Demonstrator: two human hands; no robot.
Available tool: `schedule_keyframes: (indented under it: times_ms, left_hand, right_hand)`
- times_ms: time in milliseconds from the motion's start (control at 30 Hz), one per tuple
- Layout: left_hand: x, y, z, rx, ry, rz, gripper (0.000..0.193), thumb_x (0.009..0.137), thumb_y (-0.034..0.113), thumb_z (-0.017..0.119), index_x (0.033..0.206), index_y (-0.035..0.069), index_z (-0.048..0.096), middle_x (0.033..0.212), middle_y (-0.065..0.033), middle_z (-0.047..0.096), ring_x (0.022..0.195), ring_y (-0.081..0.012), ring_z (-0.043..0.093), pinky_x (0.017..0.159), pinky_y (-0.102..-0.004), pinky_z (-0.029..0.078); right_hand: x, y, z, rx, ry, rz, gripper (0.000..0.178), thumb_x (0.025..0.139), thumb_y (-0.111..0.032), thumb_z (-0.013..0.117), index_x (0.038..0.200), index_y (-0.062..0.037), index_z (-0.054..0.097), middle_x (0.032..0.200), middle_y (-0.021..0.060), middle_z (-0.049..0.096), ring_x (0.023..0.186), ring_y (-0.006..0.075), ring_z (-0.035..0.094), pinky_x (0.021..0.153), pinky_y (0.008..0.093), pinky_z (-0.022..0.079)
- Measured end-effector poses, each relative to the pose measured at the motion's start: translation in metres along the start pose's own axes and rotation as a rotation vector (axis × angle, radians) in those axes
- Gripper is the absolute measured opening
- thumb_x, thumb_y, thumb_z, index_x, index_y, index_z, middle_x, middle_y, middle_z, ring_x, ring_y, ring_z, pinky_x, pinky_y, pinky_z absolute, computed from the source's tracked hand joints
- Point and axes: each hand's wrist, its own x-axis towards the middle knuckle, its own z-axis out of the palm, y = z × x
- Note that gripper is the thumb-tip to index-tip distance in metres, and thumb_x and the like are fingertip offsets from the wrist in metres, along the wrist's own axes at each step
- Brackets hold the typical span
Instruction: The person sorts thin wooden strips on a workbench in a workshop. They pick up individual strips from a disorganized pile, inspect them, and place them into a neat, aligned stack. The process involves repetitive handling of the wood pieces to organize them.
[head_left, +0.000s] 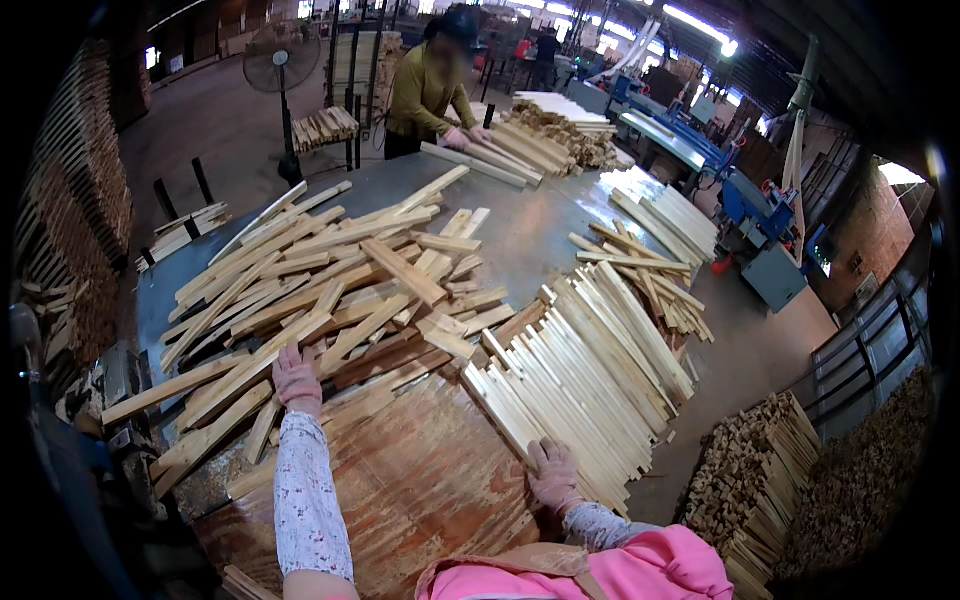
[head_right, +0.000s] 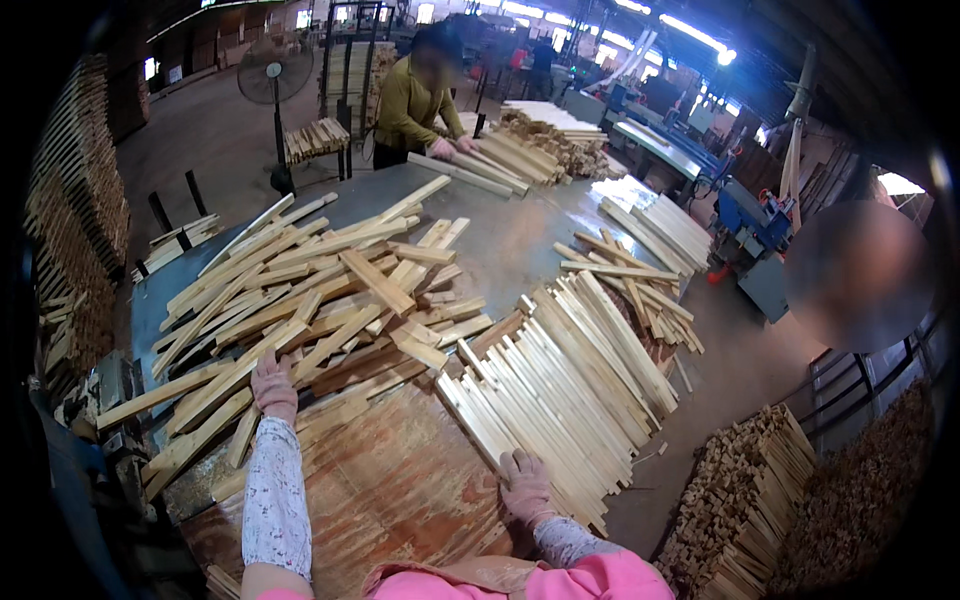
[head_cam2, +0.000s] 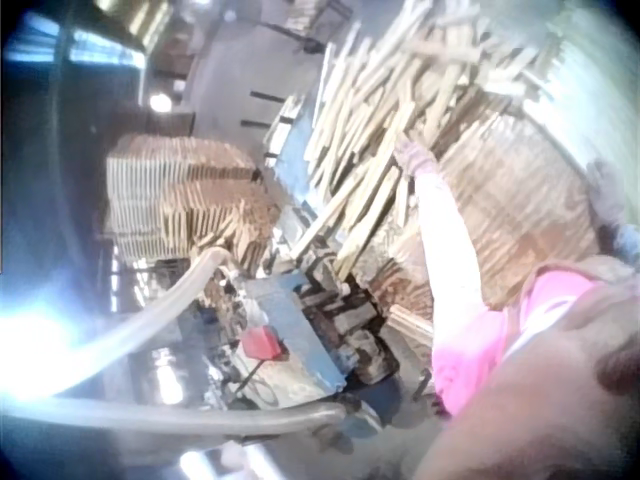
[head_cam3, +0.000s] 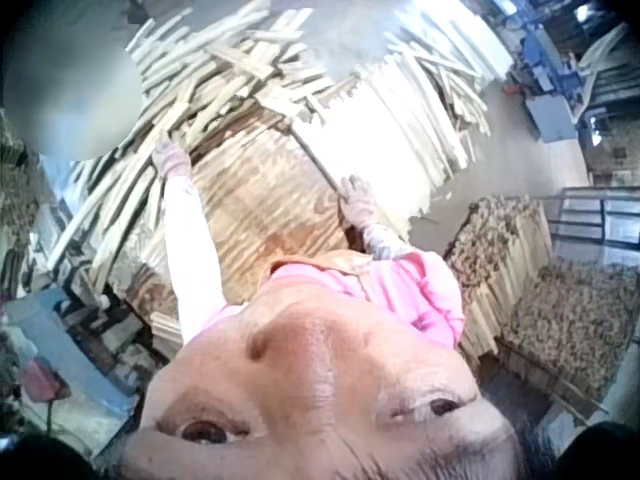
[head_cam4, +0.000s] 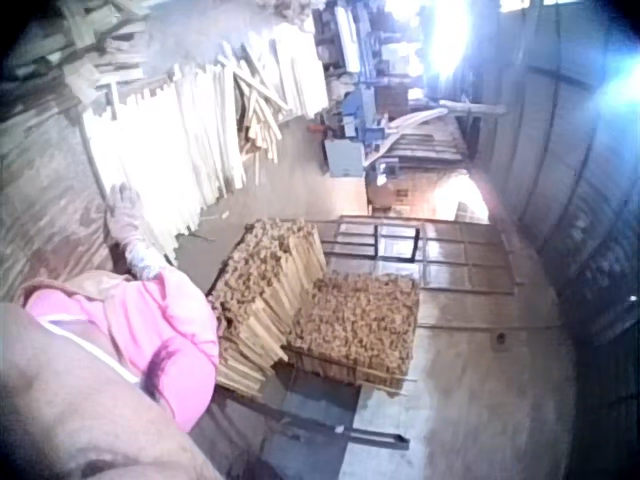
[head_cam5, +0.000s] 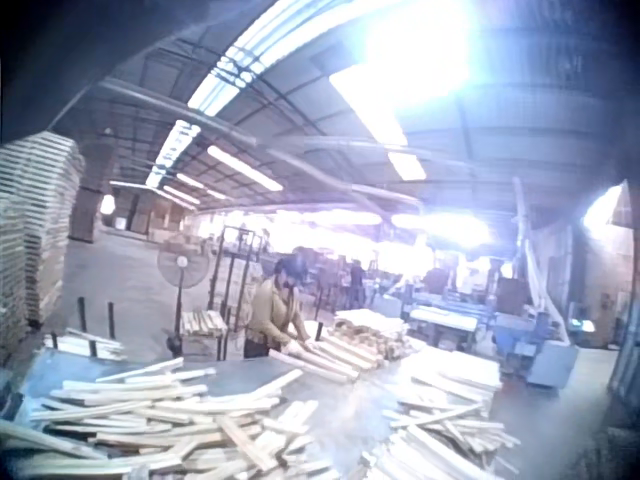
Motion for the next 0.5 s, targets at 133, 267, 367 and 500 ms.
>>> schedule_keyframes:
  times_ms: [133, 267, 367, 500]
  left_hand:
    - [-0.030, 0.024, -0.059, -0.113, -0.156, 0.077, 0.026, 0.091, 0.029, 0.072, 0.109, 0.011, 0.075, 0.131, -0.0127, 0.068, 0.121, -0.0345, 0.065, 0.099, -0.0475, 0.055]
    - [-0.137, 0.052, -0.072, -0.450, -0.789, 0.227, 0.031, 0.094, 0.035, 0.068, 0.110, 0.009, 0.079, 0.100, -0.0149, 0.078, 0.090, -0.0334, 0.074, 0.081, -0.0446, 0.058]
    - [-0.242, 0.111, -0.097, -1.549, -1.035, -0.436, 0.036, 0.097, 0.035, 0.075, 0.110, 0.001, 0.076, 0.098, -0.0077, 0.078, 0.091, -0.0174, 0.071, 0.086, -0.0360, 0.057]
    - [-0.219, 0.109, -0.091, -1.362, -1.181, -0.349, 0.041, 0.104, 0.043, 0.066, 0.115, 0.004, 0.072, 0.090, -0.0027, 0.073, 0.085, -0.0172, 0.068, 0.074, -0.0362, 0.056]
  right_hand:
    - [0.012, -0.025, -0.023, 0.098, -0.004, 0.038, 0.056, 0.095, -0.030, 0.070, 0.144, -0.0073, 0.059, 0.139, 0.0197, 0.061, 0.131, 0.0403, 0.055, 0.114, 0.0524, 0.043]
    - [0.062, -0.110, 0.011, 0.848, -0.234, 0.116, 0.055, 0.100, -0.031, 0.069, 0.141, 0.0040, 0.061, 0.123, 0.0256, 0.070, 0.116, 0.0372, 0.065, 0.101, 0.0440, 0.051]
    - [0.114, -0.185, 0.009, 0.988, -0.541, 0.226, 0.056, 0.100, -0.039, 0.072, 0.133, 0.0065, 0.066, 0.111, 0.0218, 0.075, 0.103, 0.0295, 0.071, 0.091, 0.0408, 0.055]
    - [0.109, -0.190, 0.003, 1.125, -0.610, 0.368, 0.049, 0.099, -0.042, 0.069, 0.128, -0.0023, 0.070, 0.113, 0.0232, 0.077, 0.104, 0.0392, 0.073, 0.093, 0.0425, 0.056]
